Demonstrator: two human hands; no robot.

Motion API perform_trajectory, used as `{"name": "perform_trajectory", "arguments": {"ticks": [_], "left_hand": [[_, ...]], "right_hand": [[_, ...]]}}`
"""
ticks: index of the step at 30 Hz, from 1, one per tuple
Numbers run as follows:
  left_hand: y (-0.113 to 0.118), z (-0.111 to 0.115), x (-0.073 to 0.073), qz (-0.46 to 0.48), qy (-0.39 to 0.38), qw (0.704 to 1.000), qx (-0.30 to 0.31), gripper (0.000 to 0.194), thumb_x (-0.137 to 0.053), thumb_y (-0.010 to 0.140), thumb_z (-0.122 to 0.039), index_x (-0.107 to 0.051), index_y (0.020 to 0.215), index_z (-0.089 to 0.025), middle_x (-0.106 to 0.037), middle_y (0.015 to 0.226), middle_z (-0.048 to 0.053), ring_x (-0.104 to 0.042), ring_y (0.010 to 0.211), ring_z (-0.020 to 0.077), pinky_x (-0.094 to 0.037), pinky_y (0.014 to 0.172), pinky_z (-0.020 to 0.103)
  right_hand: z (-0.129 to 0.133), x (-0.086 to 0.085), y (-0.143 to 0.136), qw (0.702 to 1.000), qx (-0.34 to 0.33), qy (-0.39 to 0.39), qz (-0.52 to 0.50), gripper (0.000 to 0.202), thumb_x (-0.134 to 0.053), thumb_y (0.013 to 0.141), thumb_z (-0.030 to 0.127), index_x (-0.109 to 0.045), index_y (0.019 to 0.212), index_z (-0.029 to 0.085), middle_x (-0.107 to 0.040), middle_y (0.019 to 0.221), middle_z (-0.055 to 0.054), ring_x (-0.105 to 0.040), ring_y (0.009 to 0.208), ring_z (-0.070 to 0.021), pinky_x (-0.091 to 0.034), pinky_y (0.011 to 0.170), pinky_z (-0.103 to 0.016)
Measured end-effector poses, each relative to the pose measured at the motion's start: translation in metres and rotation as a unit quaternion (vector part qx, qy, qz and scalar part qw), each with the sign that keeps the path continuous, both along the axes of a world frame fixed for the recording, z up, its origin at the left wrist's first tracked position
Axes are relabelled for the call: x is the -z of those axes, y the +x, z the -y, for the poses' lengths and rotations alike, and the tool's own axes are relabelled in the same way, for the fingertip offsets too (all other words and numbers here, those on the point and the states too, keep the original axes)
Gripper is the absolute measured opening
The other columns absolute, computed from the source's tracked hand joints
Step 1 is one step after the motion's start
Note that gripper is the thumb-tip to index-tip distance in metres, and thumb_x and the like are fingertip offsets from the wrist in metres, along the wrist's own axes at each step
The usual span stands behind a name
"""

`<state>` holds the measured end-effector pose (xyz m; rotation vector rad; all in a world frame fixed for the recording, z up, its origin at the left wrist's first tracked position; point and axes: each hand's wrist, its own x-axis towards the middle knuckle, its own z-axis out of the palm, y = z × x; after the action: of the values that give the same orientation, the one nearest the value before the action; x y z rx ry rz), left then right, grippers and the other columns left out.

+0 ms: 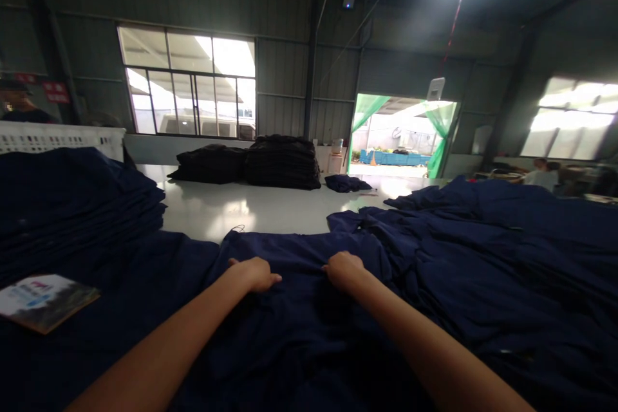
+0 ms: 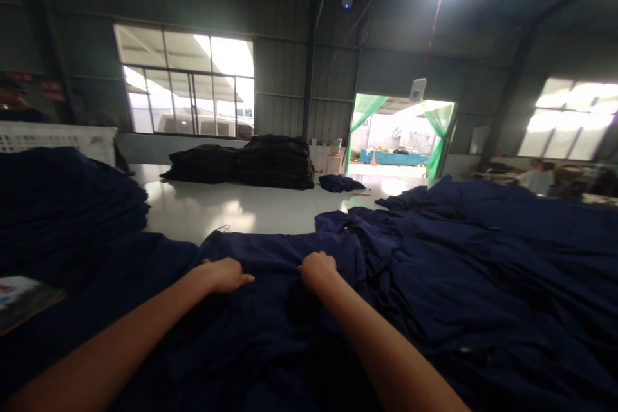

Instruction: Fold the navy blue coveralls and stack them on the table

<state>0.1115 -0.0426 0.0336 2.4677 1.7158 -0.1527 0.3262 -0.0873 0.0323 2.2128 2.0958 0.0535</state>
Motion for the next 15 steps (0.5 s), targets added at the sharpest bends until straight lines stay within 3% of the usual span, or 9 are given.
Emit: {"name": "perform_trajectory", "arguments": {"ticks": [2,5,8,11,13,15], "left_hand": [[0.003,-0.015,0.002,0.006,0.052,0.999,0.000,0.037,-0.040,0.087,-0.038,-0.065,0.105,-0.017,-0.064,0.111,0.016,-0.058,0.105,0.0305,-0.040,0.092,0.048],[0.004,-0.027,0.015,0.019,0.089,0.996,-0.018,0.036,-0.030,0.090,-0.019,-0.058,0.113,-0.018,-0.061,0.115,0.014,-0.058,0.107,0.0234,-0.045,0.087,0.036],[0.004,-0.029,0.027,0.017,0.105,0.993,-0.060,0.039,-0.027,0.087,-0.008,-0.057,0.111,-0.012,-0.063,0.110,0.018,-0.059,0.105,0.0240,-0.047,0.085,0.036],[0.005,-0.035,0.029,0.007,0.079,0.991,-0.112,0.037,-0.036,0.082,-0.006,-0.057,0.112,-0.007,-0.064,0.107,0.023,-0.062,0.098,0.0273,-0.049,0.080,0.038],[0.005,-0.041,0.028,-0.006,0.044,0.988,-0.148,0.041,-0.047,0.077,-0.009,-0.056,0.116,-0.006,-0.064,0.106,0.026,-0.064,0.095,0.0311,-0.051,0.074,0.040],[0.001,-0.046,0.027,-0.022,0.011,0.985,-0.170,0.054,-0.057,0.068,-0.011,-0.053,0.122,-0.007,-0.063,0.108,0.028,-0.063,0.094,0.0358,-0.052,0.070,0.042]], "right_hand": [[-0.019,0.001,0.001,0.999,-0.026,0.030,0.001,0.034,-0.036,0.088,0.020,-0.063,0.108,0.020,-0.061,0.115,-0.013,-0.052,0.112,-0.0248,-0.041,0.087,-0.036],[-0.039,0.012,0.006,0.998,-0.027,0.051,-0.002,0.044,-0.029,0.086,0.007,-0.054,0.119,0.022,-0.057,0.121,-0.010,-0.051,0.112,-0.0199,-0.041,0.086,-0.032],[-0.047,0.023,0.010,0.999,0.014,0.046,0.002,0.054,-0.025,0.084,0.002,-0.039,0.134,0.017,-0.062,0.113,-0.014,-0.058,0.103,-0.0204,-0.044,0.080,-0.032],[-0.048,0.026,0.010,0.998,0.050,0.025,0.011,0.063,-0.028,0.082,0.000,-0.021,0.142,0.014,-0.065,0.106,-0.017,-0.062,0.095,-0.0229,-0.046,0.074,-0.034],[-0.043,0.025,0.008,0.998,0.055,0.001,0.018,0.065,-0.034,0.080,0.002,-0.022,0.142,0.014,-0.065,0.105,-0.018,-0.063,0.094,-0.0245,-0.046,0.071,-0.035],[-0.036,0.024,0.005,0.998,0.044,-0.020,0.027,0.057,-0.041,0.079,0.005,-0.039,0.135,0.016,-0.065,0.104,-0.017,-0.062,0.094,-0.0260,-0.046,0.071,-0.036]]}}
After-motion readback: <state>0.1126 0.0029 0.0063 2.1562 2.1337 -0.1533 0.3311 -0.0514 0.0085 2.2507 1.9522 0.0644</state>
